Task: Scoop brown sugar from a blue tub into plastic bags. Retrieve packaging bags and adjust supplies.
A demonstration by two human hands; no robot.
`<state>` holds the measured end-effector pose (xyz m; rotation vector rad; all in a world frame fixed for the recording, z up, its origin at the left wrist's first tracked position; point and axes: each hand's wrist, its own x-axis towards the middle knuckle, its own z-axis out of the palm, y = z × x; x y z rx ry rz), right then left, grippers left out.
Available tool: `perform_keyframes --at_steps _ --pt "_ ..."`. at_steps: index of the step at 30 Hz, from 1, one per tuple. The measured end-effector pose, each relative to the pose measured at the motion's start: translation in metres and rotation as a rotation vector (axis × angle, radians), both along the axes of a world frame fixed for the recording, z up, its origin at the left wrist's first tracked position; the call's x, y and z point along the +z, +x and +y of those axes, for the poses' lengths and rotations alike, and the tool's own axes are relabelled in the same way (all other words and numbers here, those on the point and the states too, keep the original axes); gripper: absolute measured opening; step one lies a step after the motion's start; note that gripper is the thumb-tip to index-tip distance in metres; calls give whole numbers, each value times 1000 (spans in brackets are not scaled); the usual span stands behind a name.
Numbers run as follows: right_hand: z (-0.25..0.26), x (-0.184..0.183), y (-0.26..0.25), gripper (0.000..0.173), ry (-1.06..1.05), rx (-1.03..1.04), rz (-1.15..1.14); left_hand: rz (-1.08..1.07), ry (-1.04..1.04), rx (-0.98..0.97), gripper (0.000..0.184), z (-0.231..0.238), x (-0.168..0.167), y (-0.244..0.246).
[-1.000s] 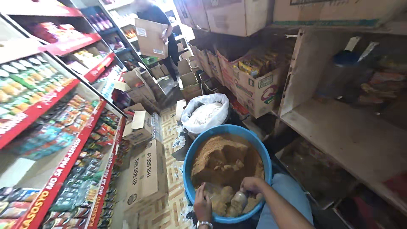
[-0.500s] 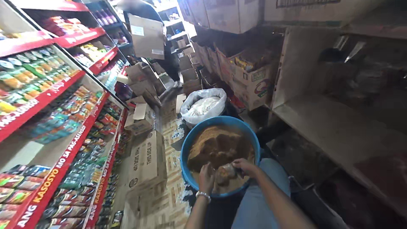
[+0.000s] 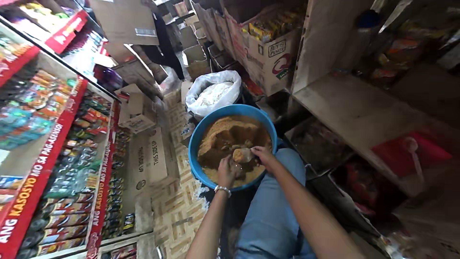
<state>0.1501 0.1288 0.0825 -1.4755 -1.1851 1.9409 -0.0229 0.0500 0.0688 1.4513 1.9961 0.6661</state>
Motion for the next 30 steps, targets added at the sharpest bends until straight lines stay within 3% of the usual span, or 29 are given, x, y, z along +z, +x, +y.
perform_keyframes --at_steps 8,13,21,30 --pt "-1 -2 0 33 87 175 -29 48 -77 -37 68 8 12 7" --pt "-2 -1 -3 38 374 268 -263 33 -90 -69 61 10 11 14" --pt "5 65 -14 43 491 418 -582 5 -157 -93 57 28 30 27" --pt "11 112 -31 38 703 555 -647 -121 -78 -34 41 42 43 13"
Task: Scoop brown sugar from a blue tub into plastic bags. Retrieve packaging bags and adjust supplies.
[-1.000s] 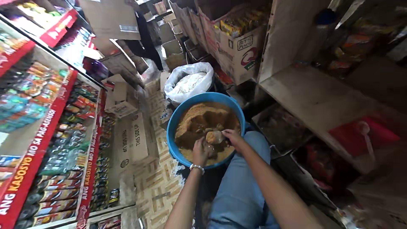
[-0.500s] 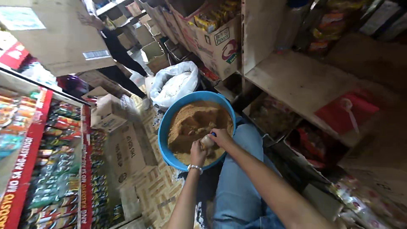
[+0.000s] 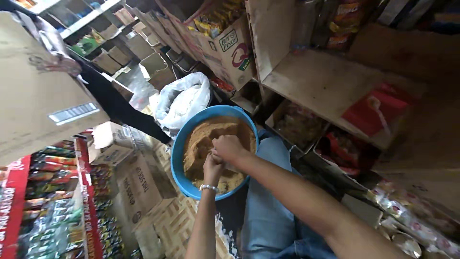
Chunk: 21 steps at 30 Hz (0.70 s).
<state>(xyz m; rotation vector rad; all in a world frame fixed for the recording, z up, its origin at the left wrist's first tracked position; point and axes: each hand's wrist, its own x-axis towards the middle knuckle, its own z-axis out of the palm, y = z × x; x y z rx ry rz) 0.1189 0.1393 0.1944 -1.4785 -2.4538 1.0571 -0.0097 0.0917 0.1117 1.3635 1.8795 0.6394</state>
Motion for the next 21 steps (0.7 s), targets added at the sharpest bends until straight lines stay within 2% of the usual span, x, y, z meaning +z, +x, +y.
perform_keyframes --at_steps 4,8,10,12,14,16,21 --pt "-1 13 -3 39 28 48 -1 -97 44 45 41 0 2 -6" --pt "1 16 -4 40 47 63 16 -68 102 16 37 0 4 -12" --pt "4 16 -2 42 9 4 78 -39 118 17 31 0 12 -13" --pt "9 12 5 44 -84 -147 258 -87 110 51 37 0 23 -17" --pt "16 2 13 43 -120 -336 429 -217 106 109 47 0 33 -30" --pt "22 -12 20 41 -116 -457 469 -379 105 211 46 4 32 -49" --pt "15 -74 25 44 -240 -447 373 -549 27 321 45 7 29 -66"
